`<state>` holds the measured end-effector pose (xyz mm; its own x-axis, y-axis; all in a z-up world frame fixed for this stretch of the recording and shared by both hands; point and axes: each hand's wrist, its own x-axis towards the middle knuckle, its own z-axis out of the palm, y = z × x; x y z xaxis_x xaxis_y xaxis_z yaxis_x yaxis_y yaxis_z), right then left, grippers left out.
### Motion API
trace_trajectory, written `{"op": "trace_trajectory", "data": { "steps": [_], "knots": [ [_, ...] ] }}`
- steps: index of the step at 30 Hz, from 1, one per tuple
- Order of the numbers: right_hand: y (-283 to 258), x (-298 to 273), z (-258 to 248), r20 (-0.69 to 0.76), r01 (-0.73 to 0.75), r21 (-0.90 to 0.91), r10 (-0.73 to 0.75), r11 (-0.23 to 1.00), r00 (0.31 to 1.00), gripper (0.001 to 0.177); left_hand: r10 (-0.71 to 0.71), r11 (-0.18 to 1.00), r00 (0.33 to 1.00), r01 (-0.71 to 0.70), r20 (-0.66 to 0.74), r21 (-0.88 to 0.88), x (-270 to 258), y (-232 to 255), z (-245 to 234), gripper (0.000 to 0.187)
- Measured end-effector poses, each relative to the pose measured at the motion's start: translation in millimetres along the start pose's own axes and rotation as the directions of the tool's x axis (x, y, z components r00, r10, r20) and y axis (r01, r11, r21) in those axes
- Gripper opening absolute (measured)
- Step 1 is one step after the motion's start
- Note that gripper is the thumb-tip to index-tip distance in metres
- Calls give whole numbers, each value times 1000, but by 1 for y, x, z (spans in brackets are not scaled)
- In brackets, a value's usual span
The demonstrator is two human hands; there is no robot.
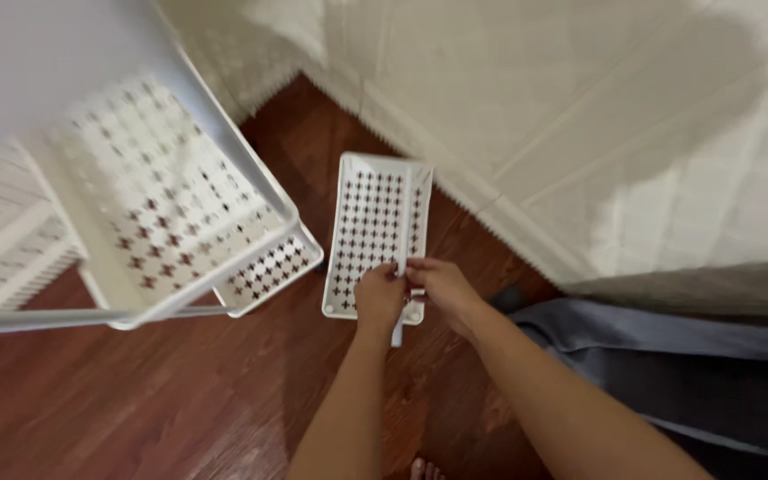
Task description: The person disassembles a white plastic three-tier rolling cart by removing the top basket, detaching the vertical support poles, and separating the remaining baskets. The components are placed on the floor as they are removed.
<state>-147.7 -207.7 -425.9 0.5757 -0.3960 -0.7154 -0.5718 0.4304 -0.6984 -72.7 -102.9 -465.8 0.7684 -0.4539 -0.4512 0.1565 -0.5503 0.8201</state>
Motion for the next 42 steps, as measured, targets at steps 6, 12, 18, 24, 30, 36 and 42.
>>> {"op": "trace_trajectory", "data": {
  "steps": [6, 12, 18, 24, 30, 36, 42],
  "knots": [
    [75, 97, 1, 24, 24, -35, -23, 999, 999, 40, -31, 999, 997, 34, -73, 40, 70, -91, 33, 36],
    [124, 156, 15, 16, 40, 70, -41, 997, 999, 41, -53, 992, 997, 58, -53, 111, 114, -143, 49, 35],
    [161, 198, 15, -5, 83, 73, -82, 994, 997, 46, -47, 998, 998, 48, -28, 37, 142, -179, 65, 44],
    [175, 198, 6, -55, 102, 88, -98, 991, 994, 61, 105, 992, 994, -106, -15, -66, 129, -185, 70, 53],
    [128, 117, 13, -45, 137, 229, -130, 964, 991, 48, 53, 986, 999, -54, -11, -161, 57, -99, 40, 48],
    [6, -10, 39, -123, 228, 272, -201, 935, 972, 49, 70, 985, 996, -77, -53, -155, -36, 47, -39, 39],
    [-151, -158, 70, -143, 329, 319, -298, 889, 944, 48, 233, 926, 949, -283, -213, -249, -128, 204, -116, 35]
  ]
}}
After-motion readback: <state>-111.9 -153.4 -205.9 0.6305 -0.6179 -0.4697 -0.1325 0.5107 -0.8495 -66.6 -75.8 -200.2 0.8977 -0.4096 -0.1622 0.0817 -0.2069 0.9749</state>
